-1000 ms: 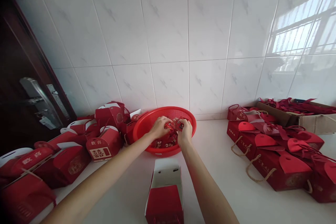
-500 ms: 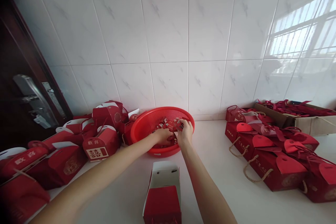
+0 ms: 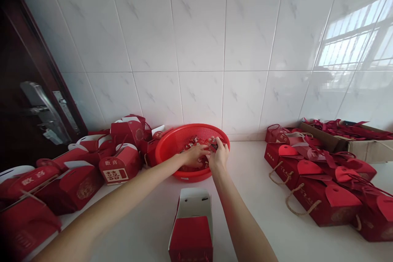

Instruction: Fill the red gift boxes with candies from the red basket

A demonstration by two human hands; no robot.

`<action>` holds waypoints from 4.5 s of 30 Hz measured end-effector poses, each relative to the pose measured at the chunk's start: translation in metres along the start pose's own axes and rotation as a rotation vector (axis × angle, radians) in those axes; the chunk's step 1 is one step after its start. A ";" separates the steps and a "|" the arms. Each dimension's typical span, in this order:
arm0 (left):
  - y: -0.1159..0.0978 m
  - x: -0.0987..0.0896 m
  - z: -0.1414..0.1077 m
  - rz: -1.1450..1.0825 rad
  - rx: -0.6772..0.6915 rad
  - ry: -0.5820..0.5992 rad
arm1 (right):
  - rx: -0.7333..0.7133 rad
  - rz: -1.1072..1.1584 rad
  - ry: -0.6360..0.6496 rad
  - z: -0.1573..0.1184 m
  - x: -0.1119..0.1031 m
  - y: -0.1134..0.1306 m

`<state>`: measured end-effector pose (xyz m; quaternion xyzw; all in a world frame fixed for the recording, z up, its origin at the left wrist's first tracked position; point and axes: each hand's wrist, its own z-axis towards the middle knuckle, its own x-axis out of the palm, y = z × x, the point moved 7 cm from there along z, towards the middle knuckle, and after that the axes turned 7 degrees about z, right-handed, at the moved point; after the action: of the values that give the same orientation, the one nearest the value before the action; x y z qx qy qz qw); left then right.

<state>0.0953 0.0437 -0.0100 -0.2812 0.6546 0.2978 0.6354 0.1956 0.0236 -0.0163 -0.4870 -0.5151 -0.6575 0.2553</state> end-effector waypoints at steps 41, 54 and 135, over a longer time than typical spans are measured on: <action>0.035 0.024 -0.007 -0.263 -0.340 0.326 | 0.050 -0.001 0.053 0.005 0.003 0.000; 0.059 -0.009 -0.005 -0.614 -0.324 -0.195 | 0.077 -0.011 0.139 0.002 0.010 0.000; 0.041 -0.045 -0.017 -1.447 -0.121 -0.603 | 0.133 -0.119 0.191 -0.007 0.019 -0.001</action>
<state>0.0552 0.0581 0.0370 -0.5787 0.0906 -0.0915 0.8053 0.1845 0.0208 0.0005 -0.3728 -0.5588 -0.6794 0.2953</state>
